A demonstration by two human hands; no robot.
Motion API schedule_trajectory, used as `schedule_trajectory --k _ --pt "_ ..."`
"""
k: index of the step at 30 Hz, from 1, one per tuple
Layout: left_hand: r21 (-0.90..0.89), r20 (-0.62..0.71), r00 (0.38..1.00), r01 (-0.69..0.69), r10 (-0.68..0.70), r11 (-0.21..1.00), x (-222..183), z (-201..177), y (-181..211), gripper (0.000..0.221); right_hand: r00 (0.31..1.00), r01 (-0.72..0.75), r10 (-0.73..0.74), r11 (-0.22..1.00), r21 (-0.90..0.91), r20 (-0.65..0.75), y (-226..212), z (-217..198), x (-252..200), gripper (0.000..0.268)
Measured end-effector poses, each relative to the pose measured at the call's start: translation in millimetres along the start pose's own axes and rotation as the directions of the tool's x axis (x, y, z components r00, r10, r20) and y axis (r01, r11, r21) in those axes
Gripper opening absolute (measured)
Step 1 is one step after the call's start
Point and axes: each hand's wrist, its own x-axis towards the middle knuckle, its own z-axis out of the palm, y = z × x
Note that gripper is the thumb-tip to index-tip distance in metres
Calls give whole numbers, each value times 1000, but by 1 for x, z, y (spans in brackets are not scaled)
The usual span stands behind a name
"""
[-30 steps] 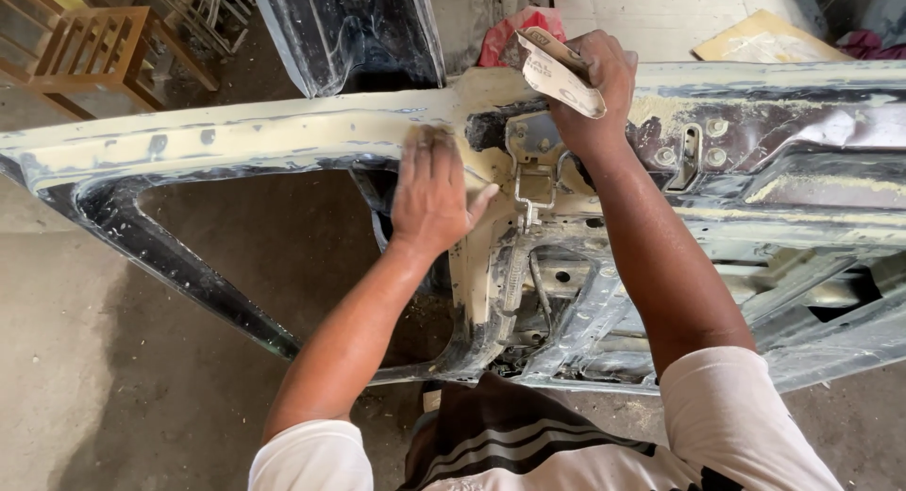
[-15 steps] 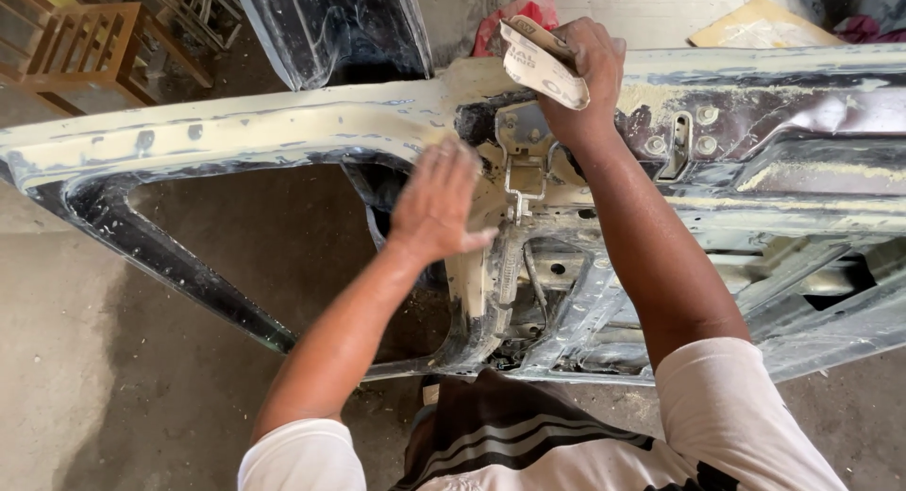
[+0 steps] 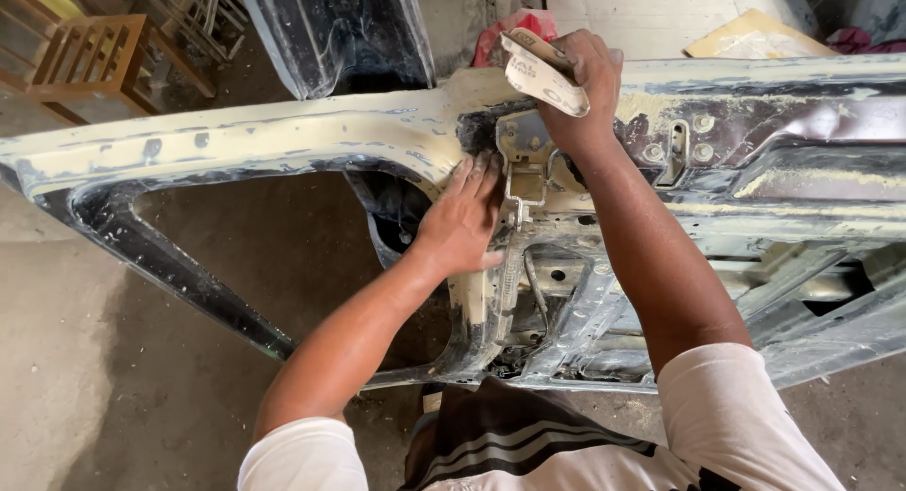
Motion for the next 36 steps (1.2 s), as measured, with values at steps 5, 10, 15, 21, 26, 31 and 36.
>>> schedule_trajectory --k 5,10,15,21,26,31,36 --pt "-214 -422 906 -70 -28 974 23 79 -16 90 1000 -26 26 999 -27 12 7 6 -1 26" --pt "-102 -513 855 28 -77 994 -4 50 -15 74 999 -36 35 999 19 39 -9 -3 6 30" --pt "-434 -867 344 -161 -361 886 -24 51 -47 33 916 -369 279 868 331 288 -28 -3 -4 17" --pt "-595 -781 206 37 -589 803 -44 50 -86 51 953 45 -131 953 301 272 -46 20 -22 25" --pt "-651 -710 355 -1 -609 759 -28 63 -92 57 840 182 -182 982 51 511 -55 29 -14 41" --pt "-655 -671 474 -17 -570 756 -12 62 -101 53 822 220 -261 965 140 506 -66 18 -8 36" --pt "-684 -729 373 -370 -574 628 -23 35 -100 42 823 -188 42 961 203 566 -90 -3 -3 16"
